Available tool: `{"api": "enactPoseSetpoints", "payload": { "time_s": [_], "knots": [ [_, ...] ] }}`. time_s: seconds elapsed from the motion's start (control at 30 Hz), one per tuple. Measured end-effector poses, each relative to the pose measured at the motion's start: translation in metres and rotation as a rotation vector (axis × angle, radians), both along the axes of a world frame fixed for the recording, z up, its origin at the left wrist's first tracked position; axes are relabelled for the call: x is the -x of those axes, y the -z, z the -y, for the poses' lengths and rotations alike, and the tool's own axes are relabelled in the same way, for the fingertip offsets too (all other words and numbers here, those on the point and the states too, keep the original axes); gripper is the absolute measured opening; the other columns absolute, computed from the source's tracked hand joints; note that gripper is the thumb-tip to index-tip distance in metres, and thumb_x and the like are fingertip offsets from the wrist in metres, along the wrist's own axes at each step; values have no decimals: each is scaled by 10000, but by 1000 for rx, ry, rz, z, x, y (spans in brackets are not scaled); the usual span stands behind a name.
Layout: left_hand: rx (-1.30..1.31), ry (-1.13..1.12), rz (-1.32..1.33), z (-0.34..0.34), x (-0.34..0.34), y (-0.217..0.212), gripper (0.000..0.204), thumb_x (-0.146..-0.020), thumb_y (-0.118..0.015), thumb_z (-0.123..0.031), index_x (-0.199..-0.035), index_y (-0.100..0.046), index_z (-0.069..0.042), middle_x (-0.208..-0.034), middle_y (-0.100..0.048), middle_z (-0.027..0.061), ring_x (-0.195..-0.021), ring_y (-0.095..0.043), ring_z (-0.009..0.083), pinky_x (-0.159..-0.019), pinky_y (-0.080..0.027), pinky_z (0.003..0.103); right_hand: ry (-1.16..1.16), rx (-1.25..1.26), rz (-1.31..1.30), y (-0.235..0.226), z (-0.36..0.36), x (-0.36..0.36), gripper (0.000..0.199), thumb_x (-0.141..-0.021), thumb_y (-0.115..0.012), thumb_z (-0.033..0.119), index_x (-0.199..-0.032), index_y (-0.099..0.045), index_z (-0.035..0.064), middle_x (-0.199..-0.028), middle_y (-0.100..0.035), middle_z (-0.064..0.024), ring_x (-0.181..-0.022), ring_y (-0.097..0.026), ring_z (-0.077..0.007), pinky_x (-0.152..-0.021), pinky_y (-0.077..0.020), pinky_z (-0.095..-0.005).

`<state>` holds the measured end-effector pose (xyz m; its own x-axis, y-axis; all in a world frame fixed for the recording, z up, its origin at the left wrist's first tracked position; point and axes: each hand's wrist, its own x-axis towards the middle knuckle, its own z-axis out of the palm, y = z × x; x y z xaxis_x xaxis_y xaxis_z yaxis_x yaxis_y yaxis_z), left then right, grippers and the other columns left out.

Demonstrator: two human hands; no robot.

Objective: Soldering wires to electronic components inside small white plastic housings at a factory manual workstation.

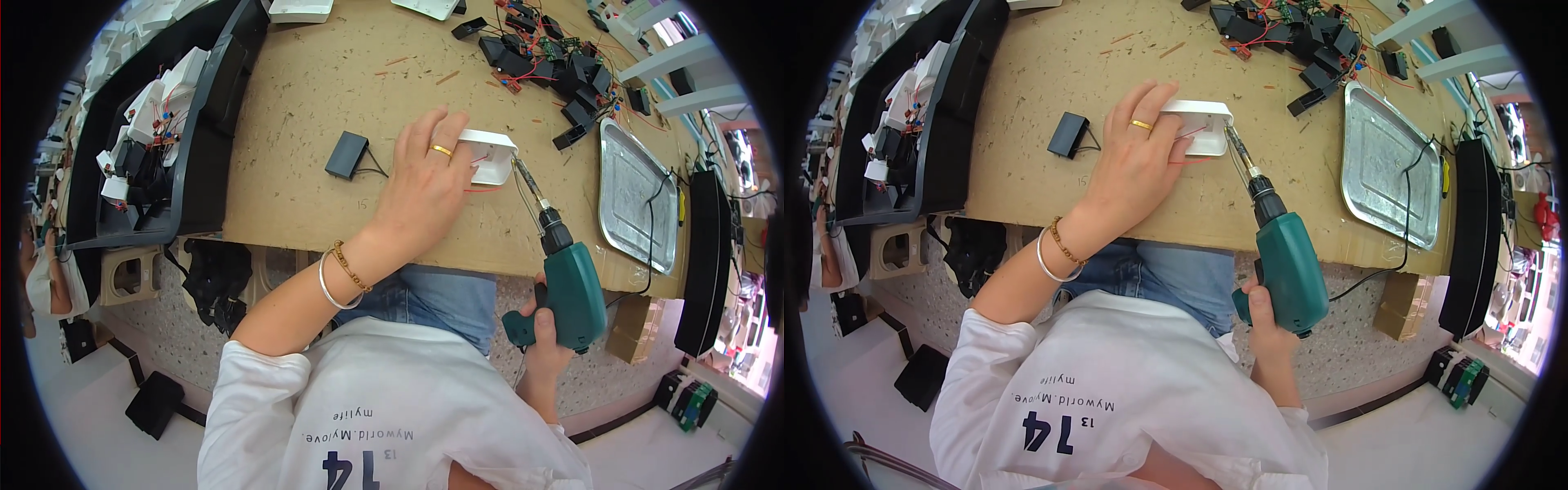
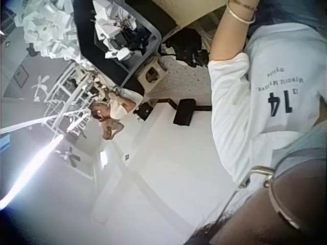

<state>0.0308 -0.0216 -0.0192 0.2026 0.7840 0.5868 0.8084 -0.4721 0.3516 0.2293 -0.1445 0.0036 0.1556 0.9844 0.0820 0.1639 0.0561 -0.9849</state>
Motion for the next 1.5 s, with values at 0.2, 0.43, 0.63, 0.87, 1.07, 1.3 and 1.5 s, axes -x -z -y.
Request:
{"api": "enactPoseSetpoints", "payload": {
  "time_s": [0.2, 0.43, 0.63, 0.87, 1.07, 1.3, 1.5],
  "knots": [
    [43, 80, -89, 16, 10, -24, 151, -773, -637, -117, -920, -629, -85, -1041, -591, 60, -1006, -546, 249, -808, -445, 385, 29, -17, 14, -3, 1, -3, 481, -838, -610, 271, -1172, -518, -62, -1033, -610, -151, -660, -546, -123, -639, -464, -267],
    [87, 168, 181, 12, 19, -26, 96, -780, -644, -114, -867, -631, -75, -749, -652, 76, -669, -626, 229, -553, -479, 334, 20, -27, -32, -2, 3, -2, 478, -841, -606, 270, -1174, -516, -60, -1058, -601, -146, -663, -545, -119, -598, -455, -251],
    [280, 116, 327, 5, 22, -31, 91, -810, -643, -129, -875, -635, -66, -718, -653, 69, -684, -624, 253, -588, -486, 356, 18, -26, -24, -1, 5, -3, 480, -840, -607, 275, -1178, -516, -53, -1066, -597, -147, -674, -547, -120, -612, -464, -256],
    [-123, 116, 99, -16, 8, -24, 89, -776, -678, -159, -839, -642, -109, -750, -610, 11, -743, -520, 209, -686, -384, 347, 20, -18, -76, -1, 7, 0, 486, -837, -612, 274, -1185, -508, -49, -1086, -589, -161, -688, -551, -130, -637, -468, -270],
    [-153, 90, 126, -20, 3, -12, 93, -756, -699, -156, -812, -638, -112, -759, -582, 2, -776, -495, 209, -726, -363, 353, 19, -41, -89, 5, 9, -2, 494, -836, -611, 268, -1198, -498, -49, -1106, -585, -172, -698, -555, -131, -644, -475, -271],
    [-139, 117, 219, -16, 8, -6, 100, -727, -717, -148, -760, -635, -102, -786, -579, 3, -790, -481, 212, -738, -367, 364, 18, -57, -79, 8, 10, -2, 490, -839, -598, 261, -1201, -495, -52, -1115, -585, -177, -696, -555, -133, -650, -479, -279],
    [-202, 65, 7, -16, 4, -10, 118, -730, -693, -132, -788, -621, -60, -1084, -538, 65, -1014, -466, 250, -842, -372, 423, 10, -14, -65, 6, 13, 2, 473, -840, -595, 252, -1191, -506, -52, -1114, -586, -173, -703, -560, -133, -654, -480, -276]
  ]
}}
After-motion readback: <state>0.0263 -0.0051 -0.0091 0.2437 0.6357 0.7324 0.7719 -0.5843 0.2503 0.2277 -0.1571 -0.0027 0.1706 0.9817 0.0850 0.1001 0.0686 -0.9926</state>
